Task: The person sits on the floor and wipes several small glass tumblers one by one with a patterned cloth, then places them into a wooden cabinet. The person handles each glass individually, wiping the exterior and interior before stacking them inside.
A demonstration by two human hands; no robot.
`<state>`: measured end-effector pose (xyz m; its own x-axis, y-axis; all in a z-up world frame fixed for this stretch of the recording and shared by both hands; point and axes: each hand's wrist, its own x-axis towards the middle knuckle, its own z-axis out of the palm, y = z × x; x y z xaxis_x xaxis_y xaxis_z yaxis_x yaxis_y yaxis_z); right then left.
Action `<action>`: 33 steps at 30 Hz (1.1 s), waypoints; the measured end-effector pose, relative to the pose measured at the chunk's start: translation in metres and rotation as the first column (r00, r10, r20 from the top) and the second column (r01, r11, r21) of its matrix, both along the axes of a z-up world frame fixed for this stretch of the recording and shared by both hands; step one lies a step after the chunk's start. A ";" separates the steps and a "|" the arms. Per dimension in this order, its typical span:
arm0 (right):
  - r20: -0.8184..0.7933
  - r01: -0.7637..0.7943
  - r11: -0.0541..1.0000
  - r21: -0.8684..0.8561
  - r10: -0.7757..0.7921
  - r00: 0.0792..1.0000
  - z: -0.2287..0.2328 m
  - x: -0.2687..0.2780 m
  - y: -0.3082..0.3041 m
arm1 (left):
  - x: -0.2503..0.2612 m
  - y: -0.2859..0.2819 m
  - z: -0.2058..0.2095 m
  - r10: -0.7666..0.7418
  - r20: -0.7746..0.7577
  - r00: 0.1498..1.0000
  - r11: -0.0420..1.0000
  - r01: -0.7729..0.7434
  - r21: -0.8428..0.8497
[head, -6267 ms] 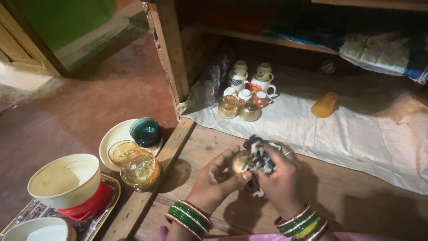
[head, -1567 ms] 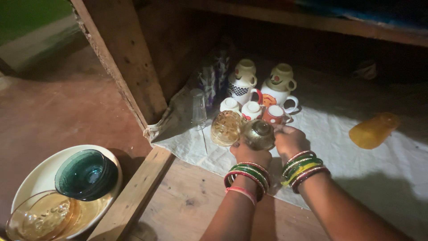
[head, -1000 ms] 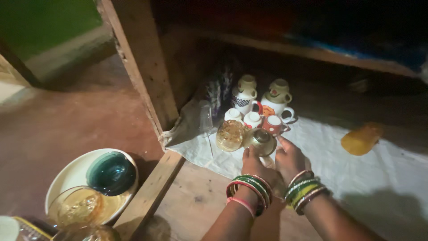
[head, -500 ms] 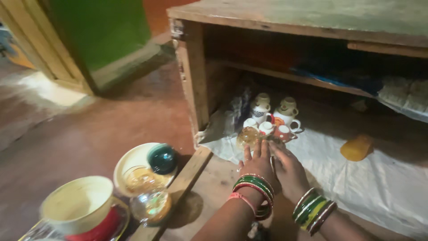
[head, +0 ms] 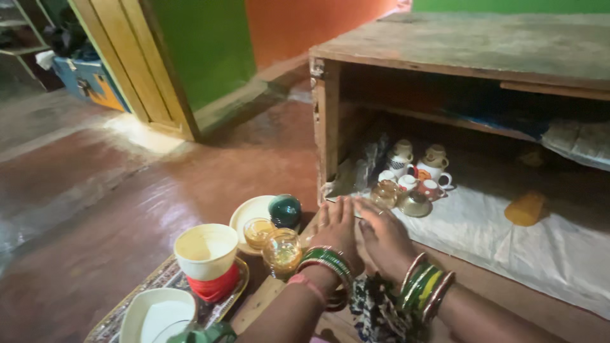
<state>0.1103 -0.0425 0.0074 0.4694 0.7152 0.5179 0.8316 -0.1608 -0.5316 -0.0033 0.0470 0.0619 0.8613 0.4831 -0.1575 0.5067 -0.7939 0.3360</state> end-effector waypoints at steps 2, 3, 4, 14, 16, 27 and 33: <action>-0.005 -0.014 0.998 -0.058 0.014 1.000 -0.005 -0.013 0.009 | -0.025 0.009 -0.006 0.024 -0.027 0.999 0.998 -0.022 0.056; -0.007 -0.023 0.996 -0.086 0.022 1.000 -0.008 -0.019 0.015 | -0.036 0.014 -0.011 0.038 -0.040 0.998 0.996 -0.034 0.085; -0.012 -0.038 0.993 -0.109 0.037 0.999 -0.011 -0.025 0.021 | -0.046 0.021 -0.017 0.043 -0.048 0.998 0.996 -0.040 0.074; -0.131 -0.080 0.951 -0.297 0.043 0.991 -0.054 -0.088 0.053 | -0.094 0.064 -0.083 0.108 -0.205 0.973 0.994 -0.106 0.023; -0.108 -0.074 0.941 -0.331 0.040 0.993 -0.054 -0.094 0.054 | -0.095 0.065 -0.091 0.107 -0.248 0.963 0.993 -0.115 -0.019; -0.087 0.028 0.759 -0.650 -0.111 0.990 -0.017 -0.123 0.066 | -0.098 0.078 -0.113 0.144 -0.202 0.969 0.980 -0.168 -0.105; -0.056 0.111 0.846 -0.521 -0.164 0.985 -0.046 -0.115 0.076 | -0.094 0.072 -0.115 0.104 -0.110 0.988 0.988 -0.115 -0.098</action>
